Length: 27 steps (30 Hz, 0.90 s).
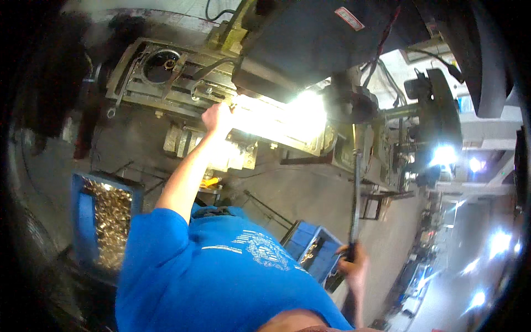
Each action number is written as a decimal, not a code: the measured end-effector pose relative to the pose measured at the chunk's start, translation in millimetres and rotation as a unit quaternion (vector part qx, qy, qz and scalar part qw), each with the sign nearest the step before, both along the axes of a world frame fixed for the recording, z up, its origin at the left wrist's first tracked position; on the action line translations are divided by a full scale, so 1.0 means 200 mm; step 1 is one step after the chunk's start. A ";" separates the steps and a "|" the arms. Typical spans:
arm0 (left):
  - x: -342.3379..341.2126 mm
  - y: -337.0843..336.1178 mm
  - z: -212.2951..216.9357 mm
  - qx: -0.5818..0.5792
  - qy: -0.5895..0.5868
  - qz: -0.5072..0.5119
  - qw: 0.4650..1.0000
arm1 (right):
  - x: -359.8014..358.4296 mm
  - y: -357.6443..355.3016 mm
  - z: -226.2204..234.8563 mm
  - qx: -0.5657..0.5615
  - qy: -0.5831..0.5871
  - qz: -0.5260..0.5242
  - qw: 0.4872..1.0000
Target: The person picks small brass parts from a blue bin, measures them with a dial caliper, and places them into a milling machine. They operate the machine to mill the parts, then remove and measure them again before returning them to the bin. This cycle repeats for several parts.
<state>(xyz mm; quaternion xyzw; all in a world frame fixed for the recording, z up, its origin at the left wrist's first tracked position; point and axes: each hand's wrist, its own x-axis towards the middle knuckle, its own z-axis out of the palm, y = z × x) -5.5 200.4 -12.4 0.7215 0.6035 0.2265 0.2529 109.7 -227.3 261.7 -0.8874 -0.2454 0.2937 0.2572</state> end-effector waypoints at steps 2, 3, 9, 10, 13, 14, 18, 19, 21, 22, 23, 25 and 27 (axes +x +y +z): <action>0.03 -0.02 0.01 0.020 -0.015 0.012 1.000 | -0.02 0.04 -0.26 0.172 0.127 -0.098 0.972; 0.04 -0.03 0.01 0.009 -0.027 0.014 1.000 | 0.01 0.04 -0.39 0.130 0.070 -0.072 0.986; 0.03 -0.02 0.01 0.015 -0.005 0.077 0.997 | 0.07 0.08 -0.46 0.128 0.180 -0.049 0.974; 0.04 -0.02 0.00 0.009 -0.004 0.080 0.997 | 0.08 0.06 -0.43 0.139 0.203 -0.045 0.968; 0.05 -0.04 0.00 -0.004 0.000 0.086 0.996 | 0.15 0.02 -0.56 0.195 0.278 -0.069 0.938; 0.06 -0.04 0.01 -0.006 -0.001 0.082 0.997 | 0.14 0.02 -0.63 0.209 0.271 -0.074 0.937; 0.06 -0.06 0.04 0.004 -0.005 0.086 0.996 | 0.17 0.03 -0.75 0.264 0.314 -0.069 0.909; 0.06 -0.06 0.04 0.008 -0.004 0.092 0.996 | 0.19 0.03 -0.75 0.260 0.353 -0.059 0.897; 0.06 -0.06 0.02 0.017 -0.004 0.104 0.994 | 0.21 0.02 -0.82 0.301 0.380 -0.038 0.874; 0.06 -0.05 0.03 -0.005 -0.011 0.096 0.995 | 0.21 0.02 -0.84 0.321 0.395 -0.029 0.860; 0.05 -0.05 0.04 -0.027 -0.017 0.087 0.996 | 0.20 0.03 -0.83 0.283 0.377 -0.042 0.881; 0.05 -0.05 0.05 -0.047 -0.023 0.081 0.995 | 0.20 0.03 -0.88 0.281 0.363 -0.055 0.887; 0.06 -0.05 0.03 -0.044 -0.023 0.087 0.995 | 0.21 0.04 -0.89 0.235 0.340 -0.063 0.908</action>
